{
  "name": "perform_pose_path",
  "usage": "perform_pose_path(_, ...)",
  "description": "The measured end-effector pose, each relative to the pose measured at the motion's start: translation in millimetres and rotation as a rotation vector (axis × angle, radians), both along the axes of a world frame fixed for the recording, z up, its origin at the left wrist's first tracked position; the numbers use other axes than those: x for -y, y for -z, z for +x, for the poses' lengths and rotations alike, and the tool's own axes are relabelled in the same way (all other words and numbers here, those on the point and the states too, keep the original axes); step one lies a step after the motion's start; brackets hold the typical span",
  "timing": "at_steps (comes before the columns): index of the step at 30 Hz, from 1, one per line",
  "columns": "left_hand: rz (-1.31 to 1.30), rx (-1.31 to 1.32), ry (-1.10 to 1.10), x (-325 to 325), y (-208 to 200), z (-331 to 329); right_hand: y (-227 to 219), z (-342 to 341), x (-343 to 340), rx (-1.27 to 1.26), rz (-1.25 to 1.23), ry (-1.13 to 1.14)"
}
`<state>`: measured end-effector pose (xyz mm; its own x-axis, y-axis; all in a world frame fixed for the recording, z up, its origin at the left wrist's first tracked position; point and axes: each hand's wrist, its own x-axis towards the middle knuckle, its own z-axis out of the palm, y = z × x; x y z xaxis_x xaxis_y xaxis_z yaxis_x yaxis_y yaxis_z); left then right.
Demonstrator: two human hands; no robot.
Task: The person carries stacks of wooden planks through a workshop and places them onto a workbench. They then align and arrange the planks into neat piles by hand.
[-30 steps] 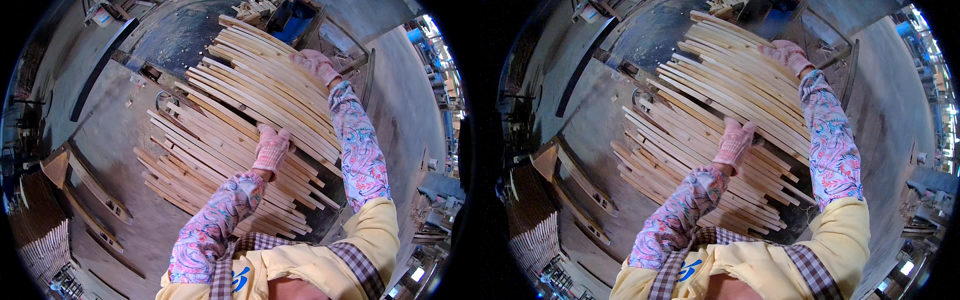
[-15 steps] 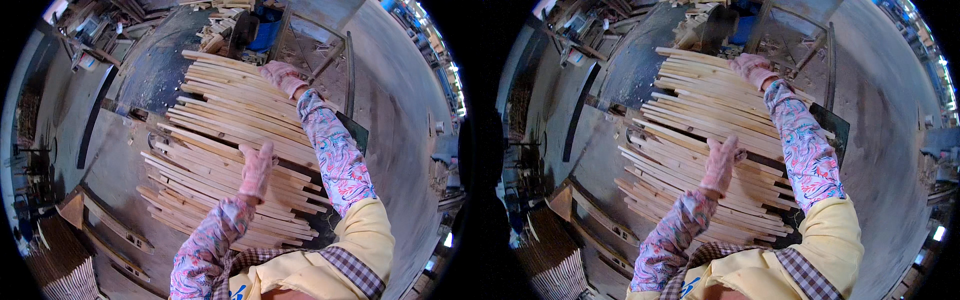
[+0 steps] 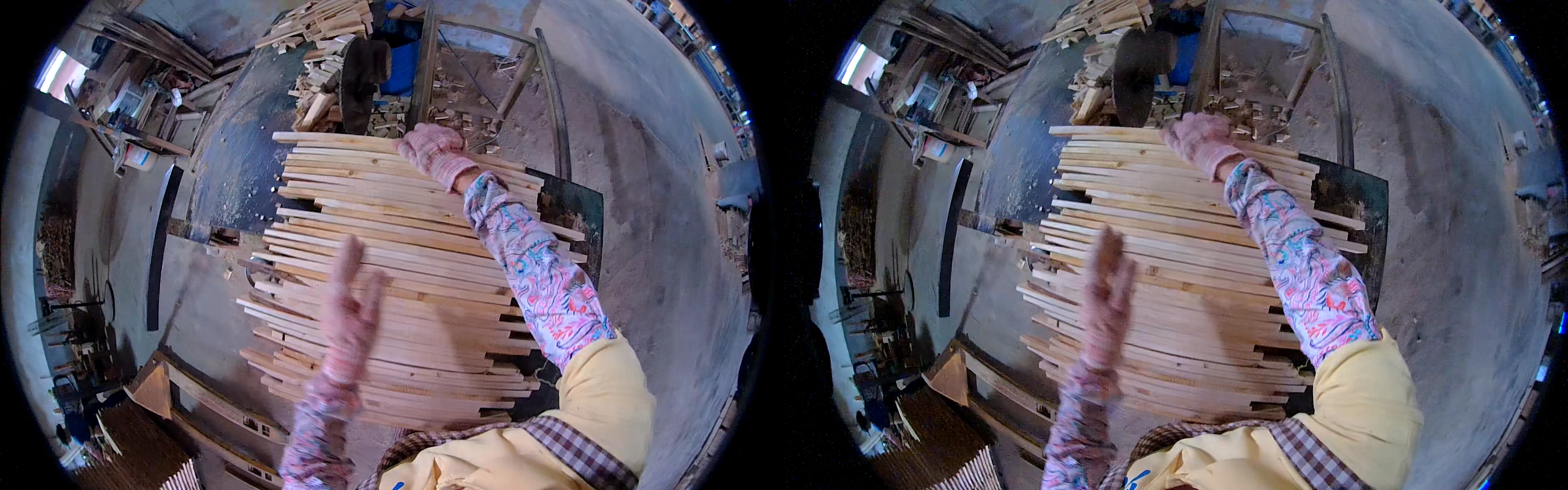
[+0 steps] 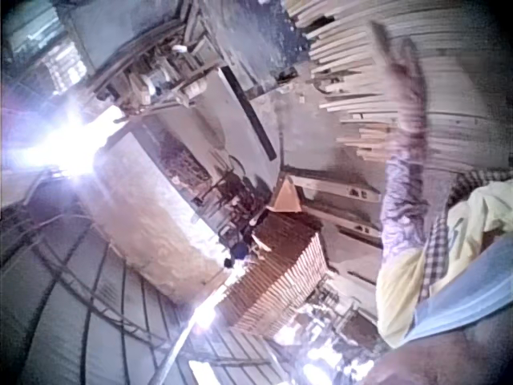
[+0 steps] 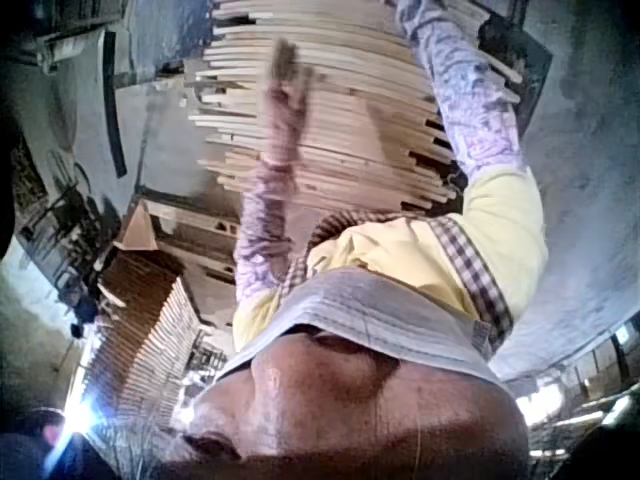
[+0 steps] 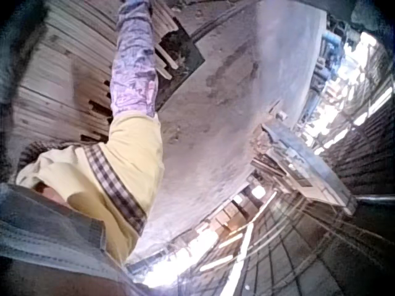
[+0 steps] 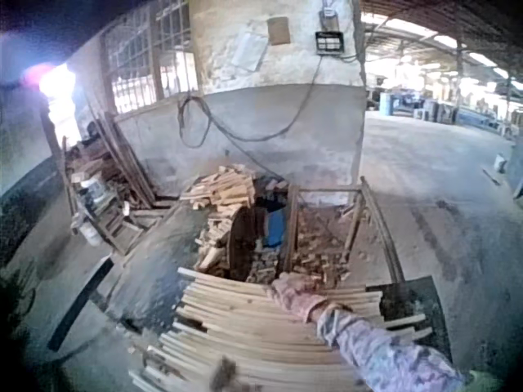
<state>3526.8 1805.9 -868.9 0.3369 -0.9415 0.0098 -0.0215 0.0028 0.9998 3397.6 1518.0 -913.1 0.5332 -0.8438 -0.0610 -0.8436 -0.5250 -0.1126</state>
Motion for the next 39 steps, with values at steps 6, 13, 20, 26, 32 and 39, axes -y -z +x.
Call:
perform_pose_path(6, -0.069, 0.996, -0.053, 173.8, -9.4, 115.9, -9.4, 9.4, -11.3, -0.005, 0.022, 0.082)
perform_pose_path(13, 0.170, 1.349, 0.630, 294.6, 50.8, 150.6, 9.3, 7.4, -27.2, 0.236, -0.275, -0.022)
perform_pose_path(20, 0.857, 1.828, 0.060, 276.5, 15.2, 219.7, 20.0, -3.0, -19.2, 0.265, -0.338, 0.000)
perform_pose_path(26, 0.274, 1.552, 0.121, 250.7, -0.7, 179.5, 15.6, 0.5, -20.2, 0.285, -0.295, 0.035)
perform_pose_path(32, 0.436, 0.935, -0.090, 193.4, 23.7, 227.5, 0.7, 7.3, -14.7, 0.243, 0.072, 0.207)
perform_pose_path(39, 0.344, 0.612, -0.057, 158.4, 41.0, 225.2, 5.1, 3.1, 33.8, 0.123, 0.274, 0.137)
